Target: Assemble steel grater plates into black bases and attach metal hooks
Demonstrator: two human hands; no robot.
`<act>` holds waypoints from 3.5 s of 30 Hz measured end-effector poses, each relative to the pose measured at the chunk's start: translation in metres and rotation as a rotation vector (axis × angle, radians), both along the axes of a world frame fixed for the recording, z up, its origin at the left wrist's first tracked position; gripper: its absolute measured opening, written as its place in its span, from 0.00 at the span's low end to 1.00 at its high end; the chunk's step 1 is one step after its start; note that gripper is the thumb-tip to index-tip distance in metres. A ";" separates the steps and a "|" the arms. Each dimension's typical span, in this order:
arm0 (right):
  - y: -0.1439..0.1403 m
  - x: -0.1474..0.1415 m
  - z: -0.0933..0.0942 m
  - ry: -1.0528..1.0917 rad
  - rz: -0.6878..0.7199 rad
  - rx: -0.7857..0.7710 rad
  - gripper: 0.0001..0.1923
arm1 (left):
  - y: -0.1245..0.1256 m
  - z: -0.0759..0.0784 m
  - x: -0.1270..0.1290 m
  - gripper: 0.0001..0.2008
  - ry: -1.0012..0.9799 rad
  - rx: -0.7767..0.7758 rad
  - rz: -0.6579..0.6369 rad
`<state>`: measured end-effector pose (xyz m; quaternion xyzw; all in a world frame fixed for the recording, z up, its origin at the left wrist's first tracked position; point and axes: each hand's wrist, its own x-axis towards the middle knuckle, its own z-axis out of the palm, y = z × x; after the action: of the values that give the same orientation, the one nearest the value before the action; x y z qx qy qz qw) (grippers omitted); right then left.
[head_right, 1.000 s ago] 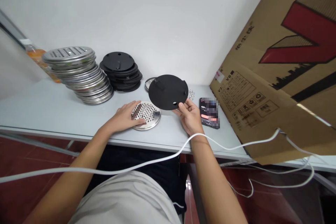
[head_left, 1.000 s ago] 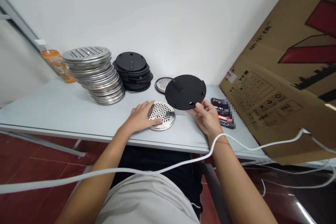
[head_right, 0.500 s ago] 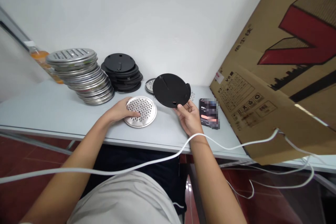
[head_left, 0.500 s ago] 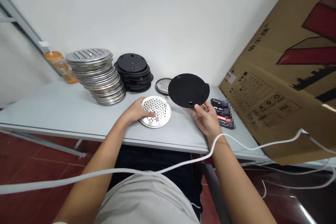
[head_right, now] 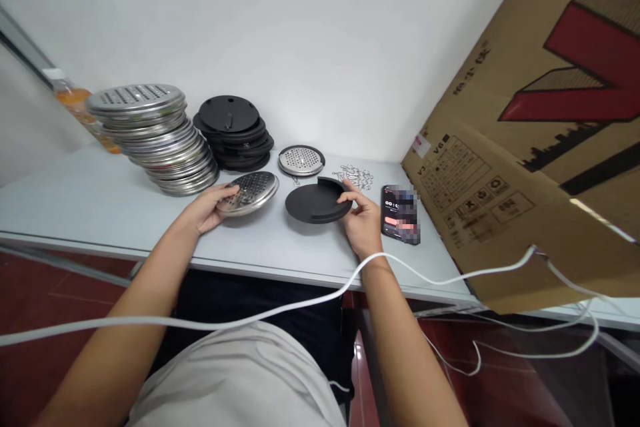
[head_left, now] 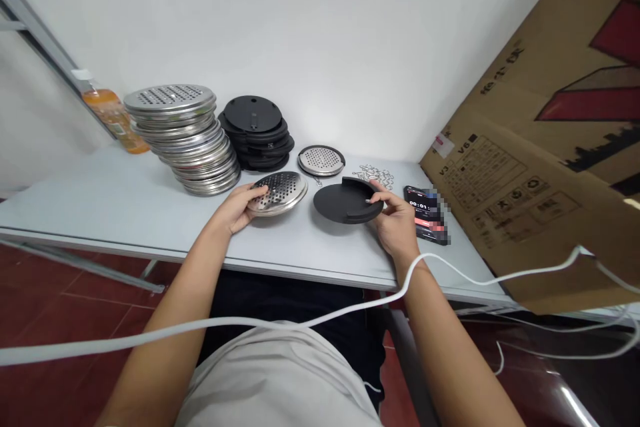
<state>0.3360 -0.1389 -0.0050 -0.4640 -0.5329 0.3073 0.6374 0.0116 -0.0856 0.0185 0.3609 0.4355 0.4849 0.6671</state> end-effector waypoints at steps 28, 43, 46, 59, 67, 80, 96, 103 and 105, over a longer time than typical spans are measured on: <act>-0.007 -0.019 0.009 0.522 0.430 -0.485 0.28 | -0.012 0.000 0.011 0.33 0.155 0.166 -0.064; -0.016 -0.071 0.009 0.766 0.494 -0.486 0.12 | -0.014 -0.012 0.011 0.32 0.228 0.303 0.019; -0.014 -0.071 0.006 0.821 0.508 -0.468 0.11 | -0.016 -0.013 0.012 0.32 0.285 0.320 0.059; -0.016 -0.081 0.005 0.814 0.511 -0.434 0.13 | -0.017 -0.020 0.030 0.29 0.644 0.451 0.136; -0.016 -0.083 0.006 0.833 0.531 -0.429 0.14 | -0.017 -0.020 0.030 0.29 0.635 0.474 0.116; -0.019 -0.083 0.013 0.844 0.490 -0.443 0.19 | -0.019 -0.022 0.027 0.29 0.603 0.547 0.093; -0.025 -0.091 0.015 0.761 0.540 -0.392 0.28 | -0.026 -0.024 0.035 0.28 0.494 0.589 0.026; -0.026 -0.093 0.014 0.737 0.510 -0.408 0.30 | -0.024 -0.028 0.033 0.28 0.563 0.620 0.033; -0.026 -0.094 0.014 0.740 0.500 -0.403 0.30 | -0.024 -0.029 0.033 0.29 0.577 0.612 0.036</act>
<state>0.2418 -0.1645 0.0086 -0.2954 -0.2957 0.6922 0.5883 0.0450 -0.1096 -0.0110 0.6557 0.4464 0.4826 0.3713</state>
